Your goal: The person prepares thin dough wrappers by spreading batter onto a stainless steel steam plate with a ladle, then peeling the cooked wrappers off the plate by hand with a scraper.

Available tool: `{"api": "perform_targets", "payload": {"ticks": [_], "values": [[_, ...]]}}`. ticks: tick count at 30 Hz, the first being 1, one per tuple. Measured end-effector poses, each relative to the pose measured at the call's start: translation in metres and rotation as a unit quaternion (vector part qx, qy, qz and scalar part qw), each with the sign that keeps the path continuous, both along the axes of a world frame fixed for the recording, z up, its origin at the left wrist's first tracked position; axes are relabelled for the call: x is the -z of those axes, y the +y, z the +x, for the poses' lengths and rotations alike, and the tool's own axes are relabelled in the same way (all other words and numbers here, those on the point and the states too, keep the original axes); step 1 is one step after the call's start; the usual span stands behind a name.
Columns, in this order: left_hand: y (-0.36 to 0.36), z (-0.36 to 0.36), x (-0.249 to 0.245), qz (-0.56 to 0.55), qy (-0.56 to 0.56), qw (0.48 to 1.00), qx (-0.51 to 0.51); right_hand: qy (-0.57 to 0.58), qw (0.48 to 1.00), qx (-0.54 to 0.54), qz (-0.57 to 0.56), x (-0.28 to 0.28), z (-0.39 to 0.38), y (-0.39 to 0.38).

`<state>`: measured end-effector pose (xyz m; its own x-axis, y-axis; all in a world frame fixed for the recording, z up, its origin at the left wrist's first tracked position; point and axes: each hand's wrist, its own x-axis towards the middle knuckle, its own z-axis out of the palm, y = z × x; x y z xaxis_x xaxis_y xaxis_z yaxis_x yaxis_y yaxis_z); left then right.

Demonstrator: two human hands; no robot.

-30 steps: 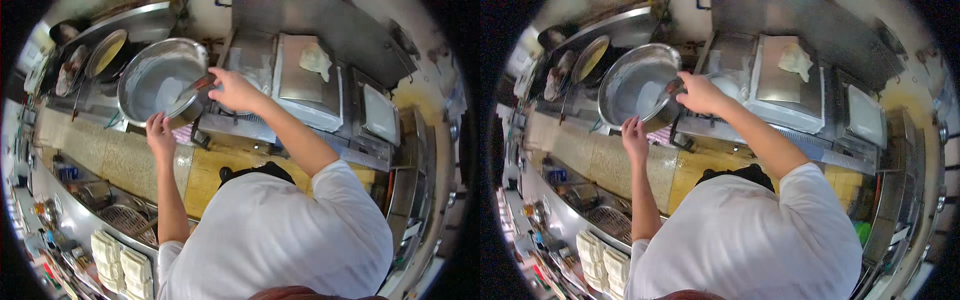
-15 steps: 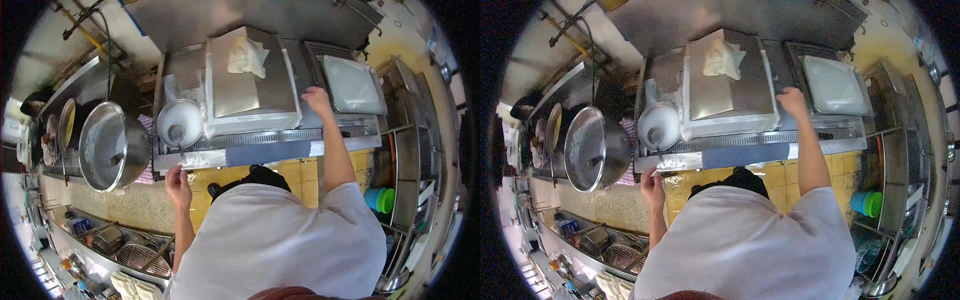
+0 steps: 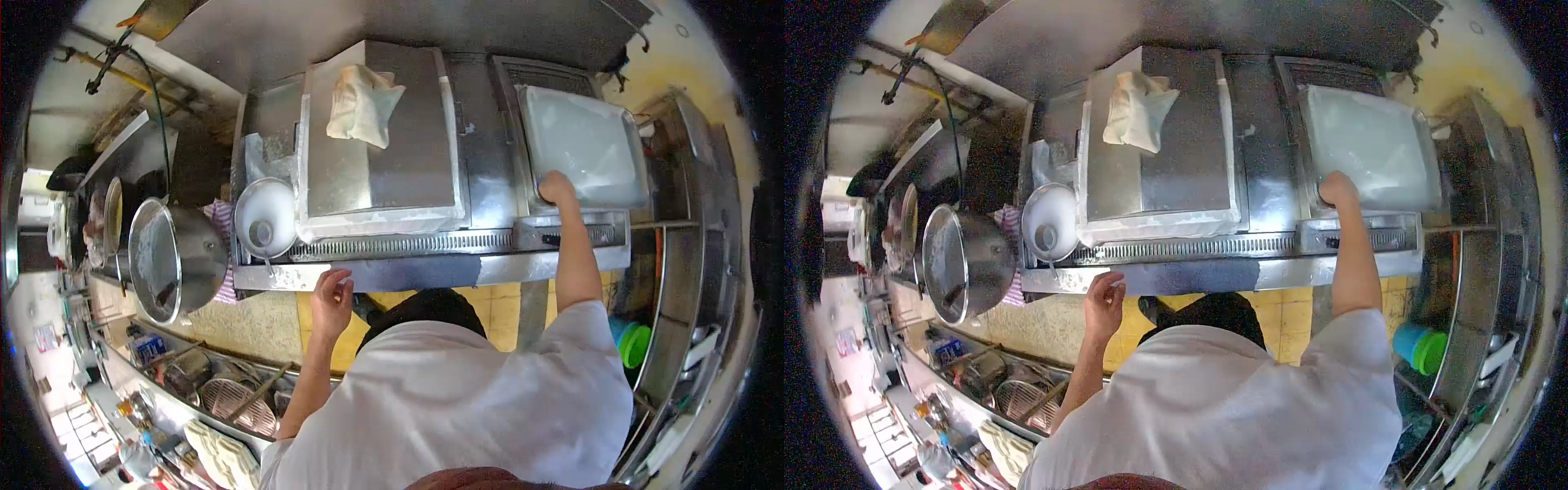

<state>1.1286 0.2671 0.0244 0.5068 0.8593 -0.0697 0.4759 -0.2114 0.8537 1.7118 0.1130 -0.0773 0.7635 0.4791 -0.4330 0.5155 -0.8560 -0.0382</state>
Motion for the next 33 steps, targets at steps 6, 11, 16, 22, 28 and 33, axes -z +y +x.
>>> {"api": "perform_targets", "payload": {"ticks": [6, 11, 16, 22, 28, 33], "values": [[-0.017, -0.018, 0.011, 0.023, 0.021, 0.999, -0.045, -0.079, 0.986, -0.084, 0.121, -0.106, -0.06, 0.075], [-0.028, -0.021, -0.016, 0.017, 0.013, 0.995, -0.1, 0.092, 0.898, -0.151, 0.403, -0.144, -0.137, 0.214], [-0.056, -0.062, -0.027, 0.033, 0.024, 0.98, -0.193, 0.281, 0.939, -0.055, 0.193, -0.159, -0.205, 0.344], [-0.119, -0.128, -0.026, 0.01, 0.068, 0.932, -0.357, 0.05, 0.956, -0.006, 0.29, -0.121, -0.239, 0.375], [-0.171, -0.177, -0.001, -0.011, 0.045, 0.894, -0.446, 0.026, 0.948, -0.008, 0.316, -0.111, -0.234, 0.377], [-0.171, -0.2, -0.001, 0.003, 0.044, 0.9, -0.434, -0.037, 0.927, -0.027, 0.371, -0.16, -0.271, 0.336]]}}
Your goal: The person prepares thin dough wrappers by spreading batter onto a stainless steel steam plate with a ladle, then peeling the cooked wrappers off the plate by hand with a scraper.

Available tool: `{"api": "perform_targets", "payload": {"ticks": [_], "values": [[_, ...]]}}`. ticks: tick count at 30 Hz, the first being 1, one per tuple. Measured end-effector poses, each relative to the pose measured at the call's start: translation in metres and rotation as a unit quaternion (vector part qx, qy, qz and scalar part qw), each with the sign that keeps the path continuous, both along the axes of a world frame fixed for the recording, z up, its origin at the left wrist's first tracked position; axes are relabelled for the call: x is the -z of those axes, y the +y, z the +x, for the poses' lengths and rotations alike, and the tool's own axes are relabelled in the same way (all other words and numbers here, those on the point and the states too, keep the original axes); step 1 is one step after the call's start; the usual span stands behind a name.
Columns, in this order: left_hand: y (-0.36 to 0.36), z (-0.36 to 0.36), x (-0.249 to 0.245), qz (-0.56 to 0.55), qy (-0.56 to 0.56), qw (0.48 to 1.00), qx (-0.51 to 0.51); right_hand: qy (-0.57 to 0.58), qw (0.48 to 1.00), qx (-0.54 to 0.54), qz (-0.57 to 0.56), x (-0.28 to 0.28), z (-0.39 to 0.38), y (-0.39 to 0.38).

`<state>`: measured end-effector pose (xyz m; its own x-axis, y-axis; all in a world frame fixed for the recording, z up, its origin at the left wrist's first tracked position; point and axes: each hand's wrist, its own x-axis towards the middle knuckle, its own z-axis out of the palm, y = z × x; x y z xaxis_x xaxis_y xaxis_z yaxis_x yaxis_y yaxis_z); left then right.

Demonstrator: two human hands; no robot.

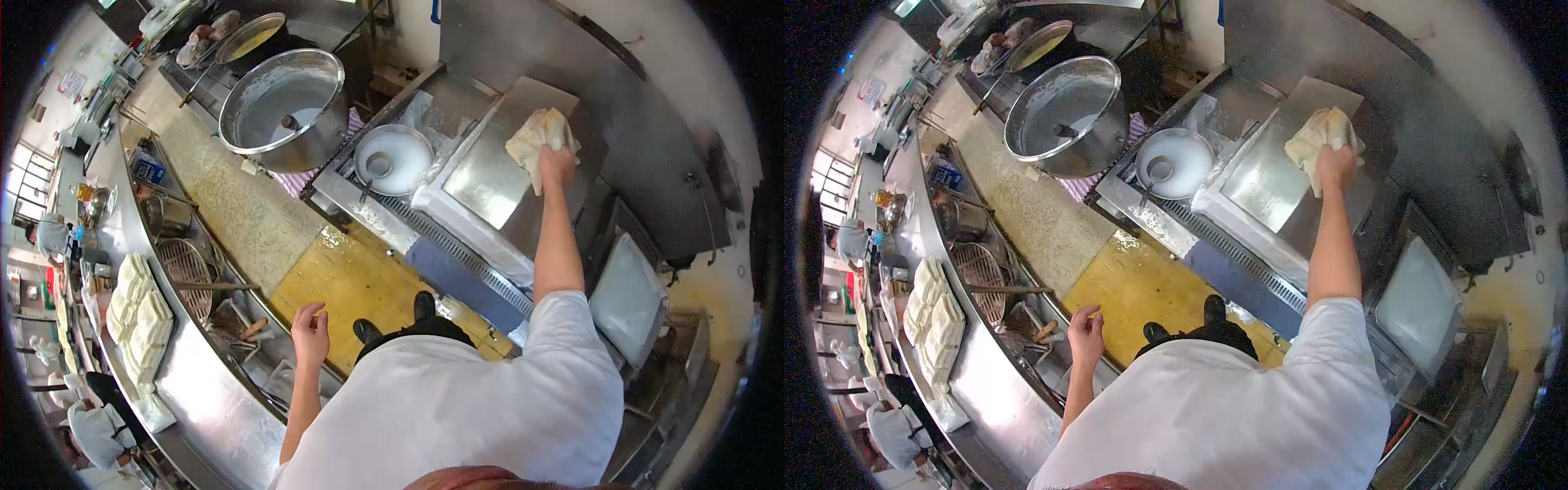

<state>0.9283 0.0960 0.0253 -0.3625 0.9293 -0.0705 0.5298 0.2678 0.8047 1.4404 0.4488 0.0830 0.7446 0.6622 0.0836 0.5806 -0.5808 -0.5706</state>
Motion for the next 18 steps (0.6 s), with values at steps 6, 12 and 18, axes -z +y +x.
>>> {"api": "perform_targets", "payload": {"ticks": [6, 12, 18], "values": [[0.018, -0.019, -0.007, 0.042, -0.037, 0.997, 0.05, -0.106, 0.984, -0.019, 0.145, -0.078, -0.042, -0.051], [0.014, -0.051, -0.01, 0.103, -0.074, 0.989, 0.07, -0.151, 0.917, -0.126, 0.346, -0.2, -0.109, -0.108], [-0.027, -0.11, -0.012, 0.138, -0.051, 0.989, 0.02, -0.083, 0.807, -0.313, 0.494, -0.266, -0.235, -0.16]]}}
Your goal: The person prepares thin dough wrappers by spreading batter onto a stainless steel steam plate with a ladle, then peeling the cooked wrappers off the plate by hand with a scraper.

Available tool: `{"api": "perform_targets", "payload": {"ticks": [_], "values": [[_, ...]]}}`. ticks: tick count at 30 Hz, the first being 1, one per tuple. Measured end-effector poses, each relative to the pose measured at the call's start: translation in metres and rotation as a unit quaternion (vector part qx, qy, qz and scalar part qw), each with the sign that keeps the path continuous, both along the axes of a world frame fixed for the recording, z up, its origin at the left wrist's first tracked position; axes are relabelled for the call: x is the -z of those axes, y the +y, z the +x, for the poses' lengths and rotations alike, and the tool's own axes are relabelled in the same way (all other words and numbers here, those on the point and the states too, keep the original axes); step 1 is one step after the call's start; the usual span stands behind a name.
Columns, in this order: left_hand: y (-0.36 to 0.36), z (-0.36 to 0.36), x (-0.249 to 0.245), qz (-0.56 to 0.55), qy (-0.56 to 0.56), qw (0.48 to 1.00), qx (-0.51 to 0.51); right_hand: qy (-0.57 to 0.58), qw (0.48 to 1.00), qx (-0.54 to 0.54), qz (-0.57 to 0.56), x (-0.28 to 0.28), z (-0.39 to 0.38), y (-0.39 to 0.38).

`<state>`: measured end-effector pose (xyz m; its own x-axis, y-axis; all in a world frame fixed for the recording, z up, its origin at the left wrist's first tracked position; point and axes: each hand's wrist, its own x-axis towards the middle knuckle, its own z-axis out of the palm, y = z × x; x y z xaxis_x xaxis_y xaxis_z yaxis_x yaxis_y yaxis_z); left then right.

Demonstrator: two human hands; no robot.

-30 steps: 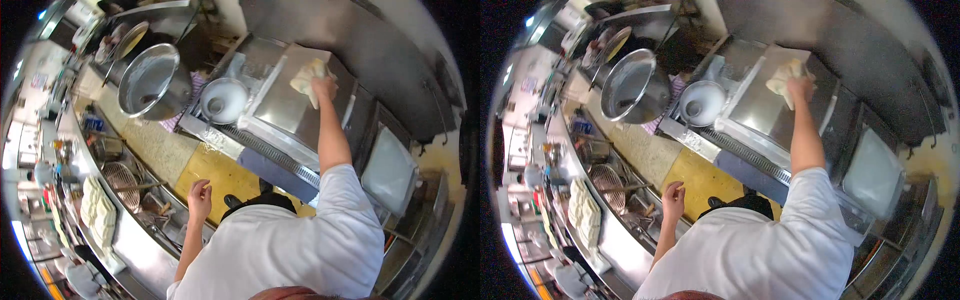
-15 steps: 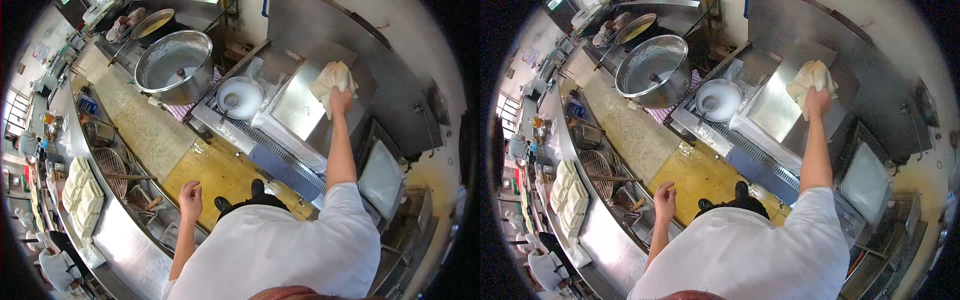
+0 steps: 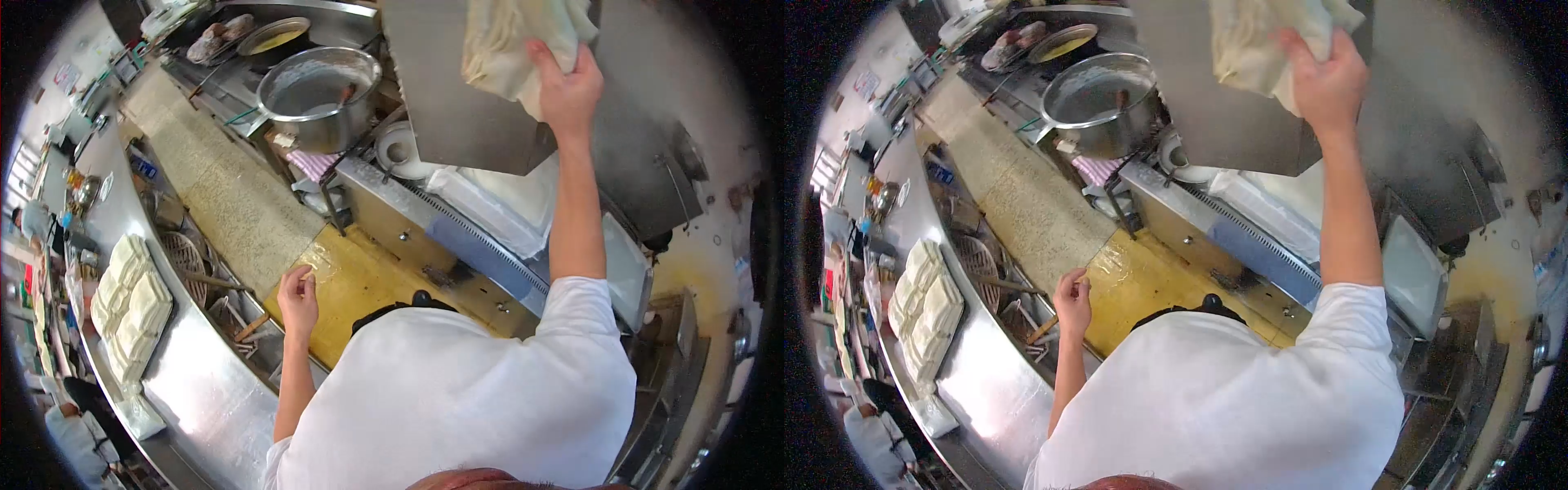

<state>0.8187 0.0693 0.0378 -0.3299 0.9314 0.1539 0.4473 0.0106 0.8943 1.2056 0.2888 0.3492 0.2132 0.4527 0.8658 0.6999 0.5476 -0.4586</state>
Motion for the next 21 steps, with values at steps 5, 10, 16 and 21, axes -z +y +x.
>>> {"api": "perform_targets", "payload": {"ticks": [5, 10, 16, 21], "values": [[-0.066, -0.052, -0.005, 0.022, 0.0, 0.991, -0.132, -0.12, 0.98, -0.153, 0.049, 0.007, -0.119, -0.026], [-0.142, -0.08, -0.005, 0.079, -0.002, 0.956, -0.283, -0.233, 0.923, -0.301, 0.059, 0.033, -0.254, -0.057], [-0.225, -0.069, 0.004, 0.084, -0.004, 0.89, -0.449, -0.349, 0.813, -0.463, 0.052, 0.075, -0.408, -0.104], [-0.271, -0.038, 0.013, 0.053, -0.027, 0.811, -0.581, -0.422, 0.674, -0.607, 0.014, 0.145, -0.524, -0.15]]}}
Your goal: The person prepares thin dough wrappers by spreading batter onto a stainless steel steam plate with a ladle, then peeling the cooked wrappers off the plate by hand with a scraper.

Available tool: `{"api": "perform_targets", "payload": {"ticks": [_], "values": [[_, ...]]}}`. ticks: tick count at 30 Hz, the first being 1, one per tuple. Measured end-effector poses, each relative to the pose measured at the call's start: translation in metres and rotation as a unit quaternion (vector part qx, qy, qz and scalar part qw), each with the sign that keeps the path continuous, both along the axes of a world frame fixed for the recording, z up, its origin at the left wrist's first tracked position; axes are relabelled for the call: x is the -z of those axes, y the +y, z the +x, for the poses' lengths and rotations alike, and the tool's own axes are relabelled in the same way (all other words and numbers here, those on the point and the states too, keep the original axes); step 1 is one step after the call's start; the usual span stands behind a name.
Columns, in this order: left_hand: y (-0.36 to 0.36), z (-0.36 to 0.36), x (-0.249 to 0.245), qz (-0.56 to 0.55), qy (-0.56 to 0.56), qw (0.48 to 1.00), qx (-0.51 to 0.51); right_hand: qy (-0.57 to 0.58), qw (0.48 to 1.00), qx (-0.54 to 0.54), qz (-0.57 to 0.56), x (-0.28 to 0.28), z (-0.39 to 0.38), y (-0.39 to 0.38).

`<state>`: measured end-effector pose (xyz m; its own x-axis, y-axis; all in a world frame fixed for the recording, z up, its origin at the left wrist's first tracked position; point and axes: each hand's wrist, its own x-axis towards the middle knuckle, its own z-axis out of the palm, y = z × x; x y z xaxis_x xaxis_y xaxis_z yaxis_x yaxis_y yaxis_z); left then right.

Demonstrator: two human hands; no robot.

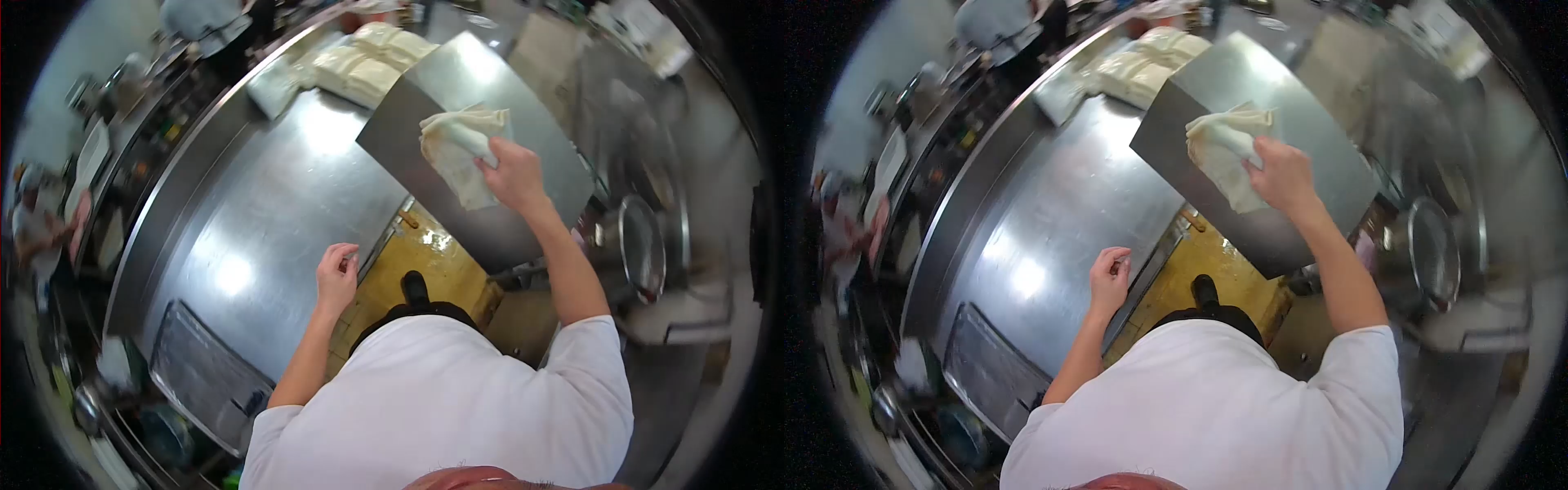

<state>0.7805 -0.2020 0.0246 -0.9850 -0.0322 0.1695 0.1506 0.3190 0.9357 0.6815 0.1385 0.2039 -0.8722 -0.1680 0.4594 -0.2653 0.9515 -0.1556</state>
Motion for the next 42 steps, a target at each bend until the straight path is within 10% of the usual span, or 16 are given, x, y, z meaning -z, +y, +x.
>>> {"api": "perform_targets", "payload": {"ticks": [24, 34, 42], "values": [[0.026, 0.099, -0.02, -0.076, -0.056, 0.905, -0.414, -0.342, 0.918, -0.176, -0.097, 0.181, -0.265, -0.183], [0.042, 0.034, -0.017, -0.061, -0.064, 0.94, -0.33, -0.347, 0.913, -0.156, -0.148, 0.157, -0.265, -0.159], [0.033, -0.02, 0.007, -0.047, -0.075, 0.981, -0.174, -0.172, 0.936, -0.08, -0.298, 0.188, -0.177, 0.002]]}}
